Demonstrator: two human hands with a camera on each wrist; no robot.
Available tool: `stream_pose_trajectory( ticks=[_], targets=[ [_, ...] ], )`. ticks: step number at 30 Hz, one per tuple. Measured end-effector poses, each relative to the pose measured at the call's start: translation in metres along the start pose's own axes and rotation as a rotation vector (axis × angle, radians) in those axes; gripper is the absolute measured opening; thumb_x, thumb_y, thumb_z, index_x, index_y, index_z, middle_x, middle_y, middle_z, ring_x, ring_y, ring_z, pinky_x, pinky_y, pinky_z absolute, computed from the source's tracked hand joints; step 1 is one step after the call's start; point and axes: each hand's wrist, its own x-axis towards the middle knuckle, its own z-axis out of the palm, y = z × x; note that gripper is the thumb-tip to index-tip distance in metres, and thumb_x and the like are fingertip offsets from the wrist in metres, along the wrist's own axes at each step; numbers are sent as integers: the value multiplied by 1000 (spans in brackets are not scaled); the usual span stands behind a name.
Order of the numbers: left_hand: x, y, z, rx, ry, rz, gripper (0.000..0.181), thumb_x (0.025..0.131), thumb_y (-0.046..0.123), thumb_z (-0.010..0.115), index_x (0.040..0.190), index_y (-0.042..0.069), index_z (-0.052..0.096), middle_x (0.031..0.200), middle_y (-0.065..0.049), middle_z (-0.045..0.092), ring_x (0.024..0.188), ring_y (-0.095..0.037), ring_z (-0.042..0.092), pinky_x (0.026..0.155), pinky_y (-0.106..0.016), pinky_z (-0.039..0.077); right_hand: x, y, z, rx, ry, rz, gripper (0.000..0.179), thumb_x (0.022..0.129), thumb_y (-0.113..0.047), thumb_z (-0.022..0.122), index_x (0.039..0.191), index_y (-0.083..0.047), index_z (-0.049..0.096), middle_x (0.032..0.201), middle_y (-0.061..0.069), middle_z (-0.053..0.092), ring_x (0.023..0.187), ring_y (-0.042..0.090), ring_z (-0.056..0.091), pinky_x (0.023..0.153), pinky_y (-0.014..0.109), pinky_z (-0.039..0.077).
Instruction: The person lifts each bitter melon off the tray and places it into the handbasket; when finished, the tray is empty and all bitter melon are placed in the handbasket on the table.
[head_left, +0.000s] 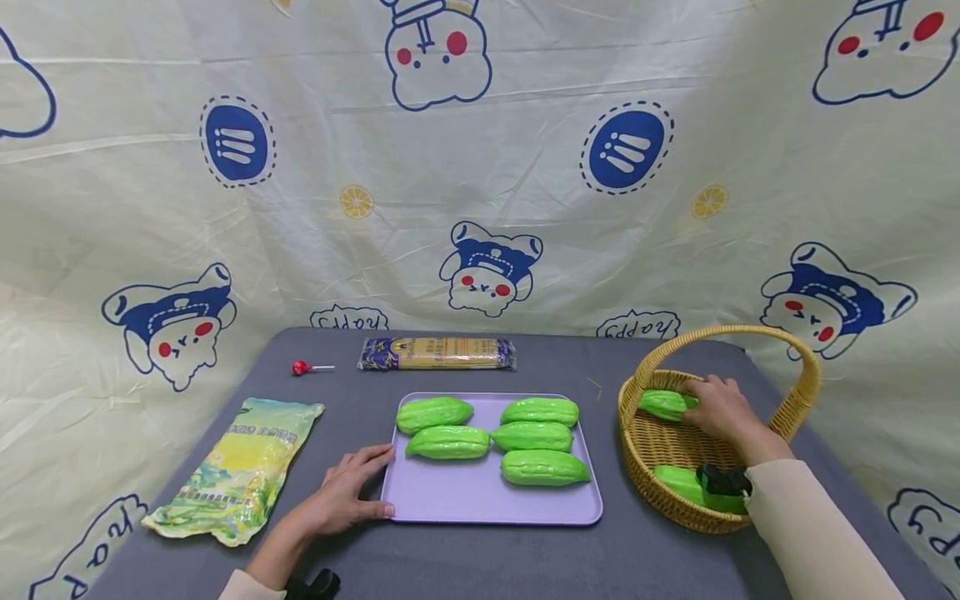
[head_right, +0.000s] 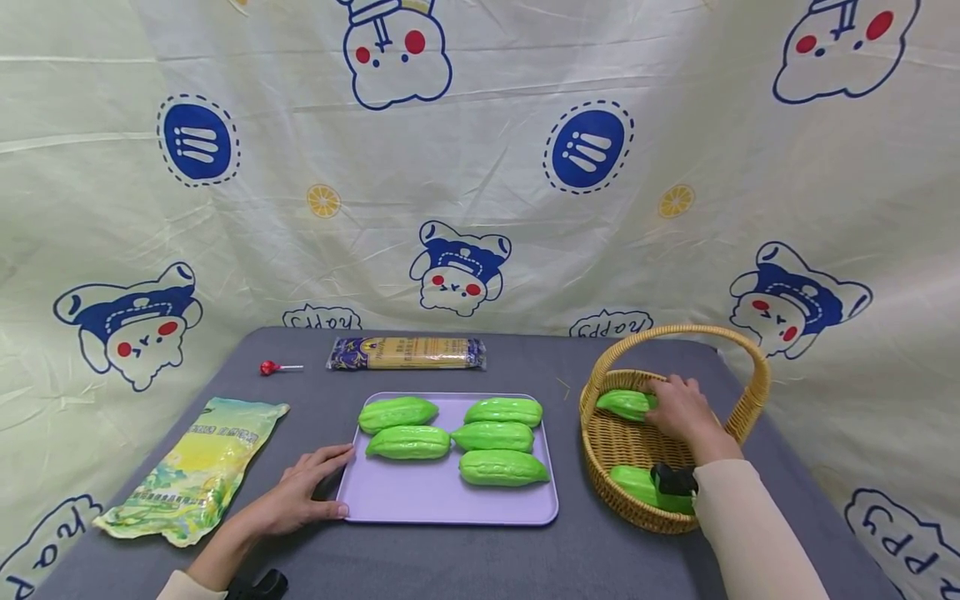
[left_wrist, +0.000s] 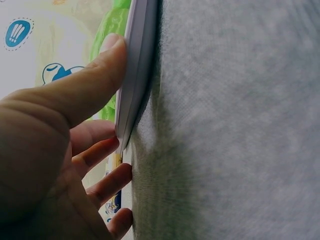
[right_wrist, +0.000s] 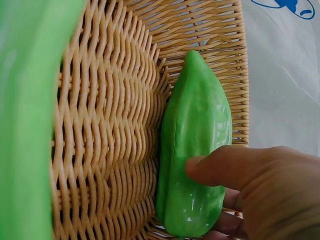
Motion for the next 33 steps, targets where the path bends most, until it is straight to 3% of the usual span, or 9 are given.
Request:
stream_pose_trajectory(
  ticks=[33],
  targets=[
    [1, -2, 1, 10, -7, -1, 80, 76, 40, 75, 142, 8, 43, 147, -11, 39, 127, -33, 37, 92, -58, 26, 3, -1, -3, 8, -43, 58, 51, 80, -26, 71, 121, 0, 57, 118, 32, 49, 103, 50, 39, 80, 60, 34]
  ],
)
